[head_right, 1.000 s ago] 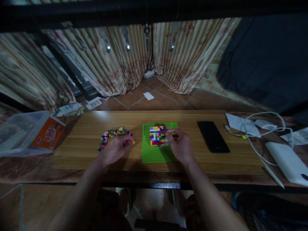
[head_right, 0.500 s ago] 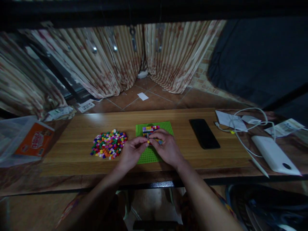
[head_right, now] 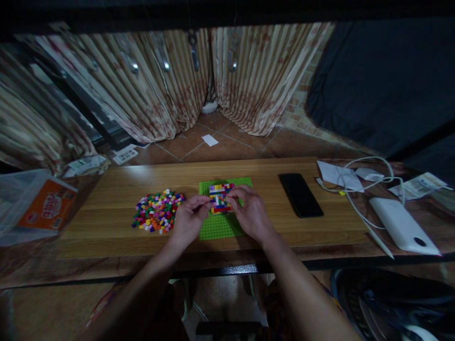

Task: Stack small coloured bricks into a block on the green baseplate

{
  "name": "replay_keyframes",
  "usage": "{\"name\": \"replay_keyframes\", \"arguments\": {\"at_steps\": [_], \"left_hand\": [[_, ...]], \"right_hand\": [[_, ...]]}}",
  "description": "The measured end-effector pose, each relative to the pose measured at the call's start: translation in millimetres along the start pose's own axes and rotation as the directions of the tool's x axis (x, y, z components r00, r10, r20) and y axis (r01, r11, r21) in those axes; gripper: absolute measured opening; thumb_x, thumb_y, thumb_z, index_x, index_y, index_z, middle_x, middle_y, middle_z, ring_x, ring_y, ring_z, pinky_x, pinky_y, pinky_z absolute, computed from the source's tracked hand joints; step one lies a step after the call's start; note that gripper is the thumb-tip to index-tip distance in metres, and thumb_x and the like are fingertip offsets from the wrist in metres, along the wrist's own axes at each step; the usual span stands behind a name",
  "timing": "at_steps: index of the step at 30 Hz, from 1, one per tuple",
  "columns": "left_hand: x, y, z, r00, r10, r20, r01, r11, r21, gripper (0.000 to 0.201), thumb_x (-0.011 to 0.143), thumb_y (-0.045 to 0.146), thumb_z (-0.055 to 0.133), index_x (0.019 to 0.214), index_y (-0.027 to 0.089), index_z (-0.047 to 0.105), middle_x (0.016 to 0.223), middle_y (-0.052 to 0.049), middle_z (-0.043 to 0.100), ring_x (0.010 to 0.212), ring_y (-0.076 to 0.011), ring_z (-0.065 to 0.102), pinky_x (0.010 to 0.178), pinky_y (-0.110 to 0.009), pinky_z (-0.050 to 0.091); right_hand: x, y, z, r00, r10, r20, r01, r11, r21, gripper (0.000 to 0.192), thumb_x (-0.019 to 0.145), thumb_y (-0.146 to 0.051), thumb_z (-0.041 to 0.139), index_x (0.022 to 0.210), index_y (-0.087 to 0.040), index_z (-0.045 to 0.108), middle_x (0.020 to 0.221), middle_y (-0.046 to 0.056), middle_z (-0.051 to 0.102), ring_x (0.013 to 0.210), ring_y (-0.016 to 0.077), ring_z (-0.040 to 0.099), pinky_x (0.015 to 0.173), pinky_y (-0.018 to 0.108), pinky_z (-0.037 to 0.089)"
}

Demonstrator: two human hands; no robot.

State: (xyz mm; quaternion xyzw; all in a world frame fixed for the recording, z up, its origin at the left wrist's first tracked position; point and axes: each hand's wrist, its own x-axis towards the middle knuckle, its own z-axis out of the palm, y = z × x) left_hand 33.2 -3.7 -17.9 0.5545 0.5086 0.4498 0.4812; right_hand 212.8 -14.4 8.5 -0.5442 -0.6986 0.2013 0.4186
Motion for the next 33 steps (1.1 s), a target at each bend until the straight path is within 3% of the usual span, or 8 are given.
{"name": "replay_keyframes", "arguments": {"at_steps": [4,10,18,24,28,33], "left_hand": [[9,-7,-16.1,0.995,0.013,-0.099,-0.003,0.995,0.102,0.015,0.077,0.022,0.062,0.088,0.015,0.068,0.087,-0.005,0.072,0.078,-0.0154,0.066,0.070,-0.025,0.051],[6,-6,-16.5,1.000,-0.026,-0.007,0.027,0.974,0.226,0.013,0.079,0.017,0.057,0.083,0.015,0.070,0.080,-0.003,0.071,0.071,-0.0134,0.064,0.065,-0.023,0.047],[0,-3,-10.3,0.996,-0.059,0.062,0.037,0.950,0.310,0.019,0.083,0.019,0.054,0.085,0.017,0.073,0.080,-0.001,0.072,0.069,-0.0129,0.062,0.063,-0.022,0.045],[-3,1,-10.6,0.997,-0.046,0.066,0.016,0.920,0.391,0.021,0.085,0.021,0.054,0.090,0.018,0.074,0.088,-0.003,0.074,0.075,-0.0144,0.065,0.069,-0.024,0.048],[-7,6,-9.3,0.998,-0.030,0.056,-0.001,0.868,0.497,0.022,0.087,0.020,0.054,0.094,0.019,0.074,0.092,-0.004,0.075,0.076,-0.0144,0.066,0.071,-0.024,0.049],[-15,11,-7.2,0.995,0.020,0.101,-0.083,0.739,0.669,0.025,0.091,0.022,0.047,0.096,0.020,0.072,0.091,-0.005,0.074,0.077,-0.0176,0.067,0.071,-0.027,0.049]], "right_hand": [[0,8,-4,0.999,-0.033,-0.041,0.032,0.999,-0.026,0.017,0.089,-0.035,0.059,0.085,-0.022,0.069,0.096,0.005,0.066,0.093,0.0208,0.063,0.087,0.037,0.048],[-6,5,13,0.986,-0.142,0.091,0.149,0.986,-0.072,0.014,0.089,-0.030,0.060,0.086,-0.023,0.071,0.106,0.006,0.063,0.104,0.0229,0.059,0.093,0.041,0.047],[-4,5,29,0.968,-0.224,0.115,0.244,0.948,-0.206,0.012,0.087,-0.029,0.062,0.085,-0.026,0.074,0.116,0.006,0.060,0.114,0.0268,0.053,0.098,0.047,0.043],[0,7,34,0.976,-0.206,0.073,0.217,0.958,-0.189,0.008,0.084,-0.028,0.067,0.082,-0.025,0.074,0.112,0.006,0.061,0.108,0.0264,0.056,0.093,0.046,0.045],[0,10,37,0.979,-0.200,0.040,0.204,0.962,-0.180,0.005,0.082,-0.027,0.068,0.080,-0.025,0.073,0.109,0.006,0.062,0.106,0.0261,0.056,0.091,0.045,0.046],[-5,15,41,0.959,-0.284,0.024,0.282,0.932,-0.226,0.010,0.086,-0.027,0.063,0.082,-0.026,0.073,0.107,0.005,0.064,0.101,0.0241,0.058,0.088,0.042,0.047]]}}
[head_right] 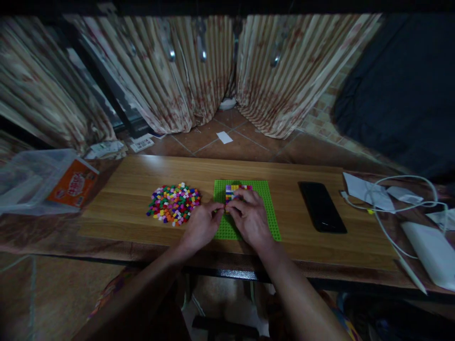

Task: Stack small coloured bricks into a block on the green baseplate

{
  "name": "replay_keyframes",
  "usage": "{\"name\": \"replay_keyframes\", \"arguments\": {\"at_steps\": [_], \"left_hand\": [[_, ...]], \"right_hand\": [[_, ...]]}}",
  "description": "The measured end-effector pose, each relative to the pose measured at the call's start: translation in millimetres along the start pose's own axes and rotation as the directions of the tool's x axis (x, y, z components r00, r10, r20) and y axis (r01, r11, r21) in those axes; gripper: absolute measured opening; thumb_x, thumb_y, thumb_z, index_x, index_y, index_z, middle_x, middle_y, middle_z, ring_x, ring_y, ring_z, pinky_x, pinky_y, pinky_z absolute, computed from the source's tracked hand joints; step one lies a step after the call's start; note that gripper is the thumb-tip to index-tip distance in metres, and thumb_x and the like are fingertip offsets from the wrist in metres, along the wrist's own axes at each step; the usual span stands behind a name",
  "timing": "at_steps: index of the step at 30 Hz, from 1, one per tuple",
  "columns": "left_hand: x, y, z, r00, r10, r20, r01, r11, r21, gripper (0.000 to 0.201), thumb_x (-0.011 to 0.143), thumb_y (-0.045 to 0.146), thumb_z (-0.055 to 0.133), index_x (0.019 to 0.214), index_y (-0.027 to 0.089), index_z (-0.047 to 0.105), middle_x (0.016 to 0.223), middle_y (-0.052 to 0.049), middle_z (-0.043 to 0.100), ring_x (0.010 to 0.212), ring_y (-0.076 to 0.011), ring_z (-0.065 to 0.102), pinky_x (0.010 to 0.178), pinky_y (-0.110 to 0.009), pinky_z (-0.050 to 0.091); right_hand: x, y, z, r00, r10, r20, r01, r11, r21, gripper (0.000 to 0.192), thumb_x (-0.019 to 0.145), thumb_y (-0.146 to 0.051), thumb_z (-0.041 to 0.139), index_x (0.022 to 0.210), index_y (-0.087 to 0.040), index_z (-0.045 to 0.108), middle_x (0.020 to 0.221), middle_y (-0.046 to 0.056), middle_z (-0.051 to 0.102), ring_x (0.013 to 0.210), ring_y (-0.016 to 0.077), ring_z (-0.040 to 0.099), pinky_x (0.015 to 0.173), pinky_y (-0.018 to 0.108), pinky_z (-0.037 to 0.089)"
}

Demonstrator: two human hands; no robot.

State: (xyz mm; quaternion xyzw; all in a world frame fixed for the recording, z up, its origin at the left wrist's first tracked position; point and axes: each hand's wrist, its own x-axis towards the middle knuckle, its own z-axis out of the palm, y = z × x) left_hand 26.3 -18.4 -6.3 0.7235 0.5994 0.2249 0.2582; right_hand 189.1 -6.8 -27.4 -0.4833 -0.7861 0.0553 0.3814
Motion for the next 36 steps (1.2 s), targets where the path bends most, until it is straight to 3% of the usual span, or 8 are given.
{"name": "replay_keyframes", "arguments": {"at_steps": [8,22,36], "left_hand": [[-12,8,0.4,0.993,0.077,0.087,-0.093,0.974,0.208,0.025,0.090,0.015,0.039,0.100,0.016,0.062,0.096,-0.008,0.070,0.086,-0.0200,0.067,0.076,-0.029,0.051],[-16,12,1.3,0.983,0.084,0.162,-0.117,0.972,0.206,0.028,0.086,0.013,0.044,0.111,0.012,0.056,0.103,-0.012,0.067,0.091,-0.0254,0.066,0.076,-0.035,0.054],[-16,13,7.0,0.986,0.088,0.142,-0.120,0.965,0.232,0.029,0.089,0.014,0.040,0.112,0.011,0.057,0.105,-0.014,0.067,0.090,-0.0245,0.066,0.075,-0.035,0.054]], "right_hand": [[-9,-11,1,0.995,-0.101,0.006,0.100,0.979,-0.177,0.019,0.092,-0.025,0.054,0.093,-0.021,0.073,0.104,0.008,0.067,0.094,0.0223,0.060,0.083,0.039,0.050],[-26,-15,6,0.993,-0.118,-0.022,0.110,0.972,-0.207,0.027,0.093,-0.020,0.052,0.114,-0.020,0.068,0.111,0.011,0.068,0.103,0.0261,0.060,0.089,0.045,0.053],[-31,-18,14,0.986,-0.152,-0.062,0.135,0.966,-0.221,0.026,0.091,-0.015,0.052,0.112,-0.016,0.067,0.108,0.012,0.069,0.102,0.0258,0.061,0.094,0.047,0.050]]}}
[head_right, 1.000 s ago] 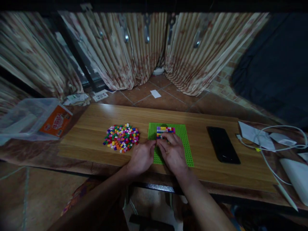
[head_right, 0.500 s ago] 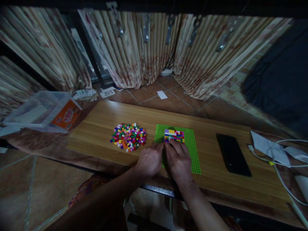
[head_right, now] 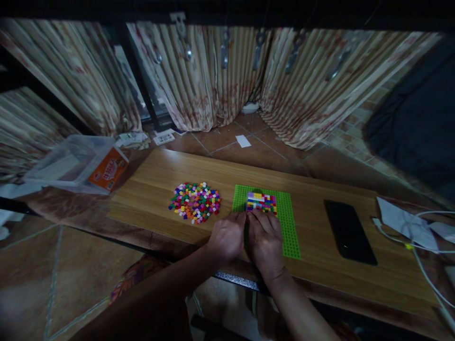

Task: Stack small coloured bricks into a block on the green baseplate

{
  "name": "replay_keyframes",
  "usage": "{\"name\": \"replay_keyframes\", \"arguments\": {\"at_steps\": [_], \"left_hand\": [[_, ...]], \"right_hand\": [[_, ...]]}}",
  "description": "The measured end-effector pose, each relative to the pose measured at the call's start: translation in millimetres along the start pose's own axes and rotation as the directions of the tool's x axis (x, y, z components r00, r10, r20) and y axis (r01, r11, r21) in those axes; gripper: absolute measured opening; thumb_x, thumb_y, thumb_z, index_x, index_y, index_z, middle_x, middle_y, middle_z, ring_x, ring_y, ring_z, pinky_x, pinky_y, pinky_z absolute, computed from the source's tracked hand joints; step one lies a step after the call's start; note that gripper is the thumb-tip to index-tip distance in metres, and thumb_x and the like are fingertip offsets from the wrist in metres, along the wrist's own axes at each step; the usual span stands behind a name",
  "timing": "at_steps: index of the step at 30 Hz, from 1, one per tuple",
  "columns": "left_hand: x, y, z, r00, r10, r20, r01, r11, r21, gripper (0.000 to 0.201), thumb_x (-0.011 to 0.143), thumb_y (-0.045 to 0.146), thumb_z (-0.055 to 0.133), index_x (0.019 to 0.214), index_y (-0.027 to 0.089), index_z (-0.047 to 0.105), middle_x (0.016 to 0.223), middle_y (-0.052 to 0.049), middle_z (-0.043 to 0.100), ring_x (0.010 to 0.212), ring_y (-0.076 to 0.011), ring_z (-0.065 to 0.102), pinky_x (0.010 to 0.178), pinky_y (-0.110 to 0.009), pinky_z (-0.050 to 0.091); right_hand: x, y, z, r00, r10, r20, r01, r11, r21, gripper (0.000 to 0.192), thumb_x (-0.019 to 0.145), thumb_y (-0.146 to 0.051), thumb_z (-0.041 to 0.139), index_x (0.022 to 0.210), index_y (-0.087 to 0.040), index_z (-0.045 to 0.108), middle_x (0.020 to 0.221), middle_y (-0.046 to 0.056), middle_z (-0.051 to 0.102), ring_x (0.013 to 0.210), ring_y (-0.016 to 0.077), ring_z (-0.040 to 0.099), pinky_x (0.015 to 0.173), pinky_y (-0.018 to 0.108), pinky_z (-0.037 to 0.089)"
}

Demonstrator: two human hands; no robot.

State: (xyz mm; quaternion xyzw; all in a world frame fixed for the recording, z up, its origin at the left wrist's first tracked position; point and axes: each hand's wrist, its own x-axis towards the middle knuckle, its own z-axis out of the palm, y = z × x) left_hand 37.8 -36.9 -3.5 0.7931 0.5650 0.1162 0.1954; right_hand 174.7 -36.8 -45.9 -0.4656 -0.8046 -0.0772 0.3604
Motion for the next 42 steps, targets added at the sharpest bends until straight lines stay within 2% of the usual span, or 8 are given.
{"name": "replay_keyframes", "arguments": {"at_steps": [7,15,25,29,32,35,38,42], "left_hand": [[-1,-20,-17.6,0.999,-0.031,-0.026,0.032,0.999,0.040,0.025,0.090,0.017,0.041,0.101,0.016,0.063,0.095,-0.011,0.071,0.084,-0.0224,0.068,0.072,-0.031,0.052],[-3,-80,-57.2,0.918,-0.358,-0.170,0.378,0.919,0.109,0.020,0.084,0.031,0.057,0.093,0.019,0.069,0.092,-0.011,0.073,0.089,-0.0254,0.068,0.080,-0.032,0.050],[-1,-82,-56.1,0.923,-0.354,-0.151,0.378,0.909,0.178,0.020,0.084,0.017,0.049,0.086,0.017,0.069,0.088,-0.012,0.073,0.086,-0.0244,0.068,0.074,-0.030,0.048],[2,-79,-58.0,0.949,-0.277,-0.152,0.254,0.955,-0.150,0.019,0.084,0.021,0.050,0.080,0.018,0.069,0.081,-0.005,0.071,0.077,-0.0177,0.065,0.071,-0.025,0.046],[7,-67,-50.4,0.978,-0.190,-0.081,0.114,0.823,-0.557,0.017,0.081,0.024,0.054,0.078,0.017,0.069,0.074,-0.001,0.068,0.071,-0.0140,0.060,0.067,-0.023,0.045],[8,-50,-39.6,0.985,-0.152,0.087,0.160,0.578,-0.800,0.017,0.078,0.031,0.061,0.074,0.015,0.067,0.062,0.002,0.059,0.057,-0.0097,0.051,0.056,-0.021,0.040],[6,-39,-32.5,0.957,-0.134,0.256,0.288,0.395,-0.872,0.025,0.074,0.038,0.068,0.072,0.013,0.065,0.058,0.004,0.054,0.053,-0.0068,0.046,0.052,-0.019,0.036],[5,-37,-28.2,0.934,-0.129,0.334,0.357,0.277,-0.892,0.032,0.070,0.043,0.073,0.074,0.012,0.066,0.059,0.003,0.053,0.053,-0.0056,0.045,0.052,-0.019,0.036]], "right_hand": [[6,-2,-3,0.995,0.095,-0.013,-0.094,0.995,0.044,0.020,0.093,-0.021,0.053,0.102,-0.019,0.070,0.104,0.011,0.071,0.097,0.0254,0.063,0.087,0.046,0.053],[13,-2,-16,0.971,0.226,-0.077,-0.215,0.968,0.128,0.019,0.091,-0.023,0.056,0.104,-0.021,0.069,0.100,0.009,0.072,0.095,0.0229,0.067,0.087,0.043,0.055],[23,-1,-21,0.938,0.327,-0.111,-0.295,0.926,0.236,0.017,0.091,-0.025,0.054,0.097,-0.022,0.070,0.096,0.007,0.072,0.091,0.0213,0.068,0.085,0.040,0.056],[28,-5,-27,0.938,0.329,-0.109,-0.287,0.913,0.291,0.016,0.091,-0.024,0.055,0.097,-0.023,0.069,0.095,0.006,0.072,0.091,0.0201,0.068,0.085,0.039,0.056],[27,-16,-28,0.962,0.272,-0.027,-0.248,0.912,0.325,0.016,0.091,-0.022,0.054,0.100,-0.025,0.068,0.099,0.005,0.072,0.092,0.0188,0.068,0.084,0.036,0.056],[24,-28,-26,0.985,0.173,0.023,-0.171,0.930,0.324,0.017,0.091,-0.021,0.055,0.103,-0.024,0.068,0.099,0.005,0.072,0.091,0.0185,0.067,0.083,0.035,0.056],[22,-34,-23,0.986,0.154,0.057,-0.165,0.926,0.339,0.016,0.091,-0.021,0.056,0.103,-0.023,0.067,0.094,0.005,0.072,0.087,0.0186,0.067,0.078,0.035,0.055],[22,-33,-22,0.972,0.215,0.092,-0.234,0.891,0.390,0.016,0.091,-0.022,0.057,0.104,-0.024,0.066,0.093,0.004,0.072,0.087,0.0188,0.066,0.079,0.035,0.054]]}}
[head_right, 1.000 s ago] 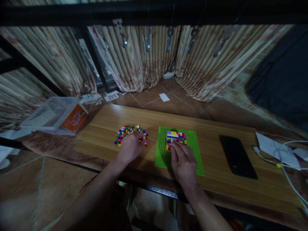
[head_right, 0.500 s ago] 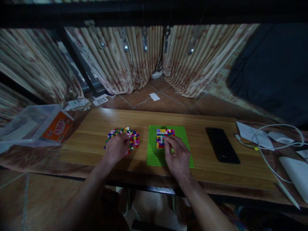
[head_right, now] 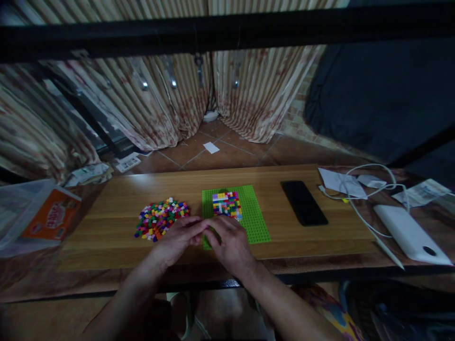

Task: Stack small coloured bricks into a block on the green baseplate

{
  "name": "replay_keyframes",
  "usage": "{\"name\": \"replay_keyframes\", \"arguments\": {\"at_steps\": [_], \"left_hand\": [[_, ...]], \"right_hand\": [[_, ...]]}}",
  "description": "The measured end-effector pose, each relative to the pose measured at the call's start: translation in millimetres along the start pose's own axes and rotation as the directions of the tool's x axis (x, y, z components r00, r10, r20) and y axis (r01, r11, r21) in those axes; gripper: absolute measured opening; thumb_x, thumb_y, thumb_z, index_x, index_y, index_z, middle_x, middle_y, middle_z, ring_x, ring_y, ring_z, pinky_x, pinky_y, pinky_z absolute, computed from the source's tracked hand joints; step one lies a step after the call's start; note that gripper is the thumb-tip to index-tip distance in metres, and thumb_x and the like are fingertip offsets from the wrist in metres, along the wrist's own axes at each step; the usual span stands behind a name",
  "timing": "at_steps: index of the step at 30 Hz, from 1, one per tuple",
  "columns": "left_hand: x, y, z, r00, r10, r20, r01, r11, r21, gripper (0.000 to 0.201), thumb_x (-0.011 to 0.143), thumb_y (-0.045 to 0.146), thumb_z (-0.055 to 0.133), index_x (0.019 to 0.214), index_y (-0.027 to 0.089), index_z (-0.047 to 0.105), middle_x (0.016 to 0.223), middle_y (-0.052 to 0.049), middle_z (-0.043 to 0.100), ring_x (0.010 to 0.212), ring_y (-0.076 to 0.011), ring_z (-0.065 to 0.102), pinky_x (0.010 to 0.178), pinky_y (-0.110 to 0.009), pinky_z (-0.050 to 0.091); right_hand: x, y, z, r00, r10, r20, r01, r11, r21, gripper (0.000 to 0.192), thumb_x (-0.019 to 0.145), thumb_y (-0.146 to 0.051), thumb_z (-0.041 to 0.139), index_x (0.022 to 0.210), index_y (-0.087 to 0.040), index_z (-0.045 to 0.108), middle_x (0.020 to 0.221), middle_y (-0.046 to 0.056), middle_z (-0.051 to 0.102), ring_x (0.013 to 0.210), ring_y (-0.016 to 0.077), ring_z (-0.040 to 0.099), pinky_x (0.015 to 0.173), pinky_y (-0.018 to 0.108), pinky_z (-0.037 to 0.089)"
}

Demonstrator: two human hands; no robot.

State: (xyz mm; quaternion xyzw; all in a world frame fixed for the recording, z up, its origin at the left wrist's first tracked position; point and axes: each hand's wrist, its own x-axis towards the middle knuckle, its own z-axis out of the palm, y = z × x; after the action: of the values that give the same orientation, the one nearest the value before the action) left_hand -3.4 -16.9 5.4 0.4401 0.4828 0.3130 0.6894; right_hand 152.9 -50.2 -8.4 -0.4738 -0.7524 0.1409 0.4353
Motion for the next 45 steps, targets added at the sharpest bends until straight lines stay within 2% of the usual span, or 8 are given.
{"name": "replay_keyframes", "arguments": {"at_steps": [6,15,21,23,28,34,40,45], "left_hand": [[4,-3,-1.1,0.999,-0.015,0.047,0.020,0.995,-0.102,0.035,0.070,0.044,0.076,0.074,0.012,0.063,0.058,0.004,0.052,0.051,-0.0056,0.044,0.050,-0.019,0.033],[8,-5,6.1,0.999,-0.003,0.040,0.007,0.997,-0.080,0.041,0.071,0.052,0.072,0.070,0.012,0.061,0.059,0.003,0.051,0.052,-0.0064,0.043,0.049,-0.020,0.031],[13,-5,6.7,0.988,0.088,-0.123,-0.072,0.988,0.135,0.037,0.078,0.049,0.063,0.080,0.012,0.066,0.068,0.000,0.059,0.054,-0.0075,0.047,0.051,-0.020,0.036],[16,-6,5.1,0.982,0.141,-0.123,-0.108,0.964,0.244,0.031,0.080,0.044,0.062,0.078,0.013,0.067,0.068,0.000,0.061,0.055,-0.0084,0.048,0.052,-0.020,0.037],[18,-9,5.9,0.961,0.259,-0.099,-0.188,0.871,0.453,0.022,0.082,0.032,0.057,0.086,0.016,0.072,0.079,-0.003,0.070,0.074,-0.0148,0.061,0.066,-0.023,0.045],[15,-10,11.6,0.950,0.296,-0.095,-0.203,0.822,0.533,0.027,0.083,0.029,0.056,0.102,0.016,0.071,0.087,-0.004,0.073,0.070,-0.0146,0.062,0.067,-0.025,0.046],[15,-13,12.0,0.943,0.321,-0.087,-0.217,0.790,0.573,0.027,0.084,0.029,0.055,0.103,0.018,0.072,0.088,-0.003,0.073,0.064,-0.0135,0.059,0.061,-0.025,0.045],[14,-10,13.4,0.943,0.322,-0.085,-0.217,0.788,0.576,0.027,0.084,0.027,0.055,0.102,0.018,0.072,0.088,-0.003,0.073,0.066,-0.0135,0.059,0.063,-0.025,0.045]], "right_hand": [[2,2,-7,0.995,0.100,0.020,-0.102,0.990,0.093,0.012,0.090,-0.025,0.060,0.099,-0.023,0.066,0.089,0.003,0.070,0.085,0.0177,0.065,0.077,0.032,0.052],[4,5,-13,0.994,0.080,0.076,-0.091,0.984,0.153,0.013,0.093,-0.026,0.056,0.092,-0.024,0.069,0.084,0.002,0.068,0.081,0.0164,0.063,0.075,0.032,0.051],[12,29,-30,0.992,0.117,-0.055,-0.115,0.992,0.045,0.013,0.089,-0.030,0.062,0.094,-0.026,0.073,0.096,0.005,0.068,0.093,0.0202,0.063,0.083,0.038,0.051],[13,38,-33,0.985,0.142,-0.094,-0.144,0.990,-0.007,0.013,0.088,-0.032,0.063,0.091,-0.027,0.074,0.096,0.005,0.068,0.093,0.0210,0.062,0.084,0.039,0.051],[10,46,-29,0.991,0.131,-0.040,-0.134,0.989,-0.069,0.015,0.088,-0.032,0.062,0.092,-0.027,0.076,0.101,0.006,0.067,0.098,0.0228,0.059,0.087,0.042,0.050],[11,44,-17,0.991,0.130,-0.038,-0.133,0.986,-0.100,0.011,0.084,-0.028,0.067,0.089,-0.029,0.077,0.110,0.006,0.064,0.105,0.0252,0.055,0.088,0.045,0.048],[11,47,-10,0.979,0.192,-0.075,-0.194,0.980,-0.029,0.008,0.080,-0.027,0.072,0.084,-0.032,0.076,0.118,0.003,0.062,0.115,0.0259,0.051,0.096,0.047,0.044],[12,49,-6,0.969,0.220,-0.116,-0.222,0.975,0.000,0.008,0.077,-0.024,0.074,0.080,-0.031,0.075,0.116,0.003,0.064,0.113,0.0256,0.052,0.096,0.048,0.043]]}}
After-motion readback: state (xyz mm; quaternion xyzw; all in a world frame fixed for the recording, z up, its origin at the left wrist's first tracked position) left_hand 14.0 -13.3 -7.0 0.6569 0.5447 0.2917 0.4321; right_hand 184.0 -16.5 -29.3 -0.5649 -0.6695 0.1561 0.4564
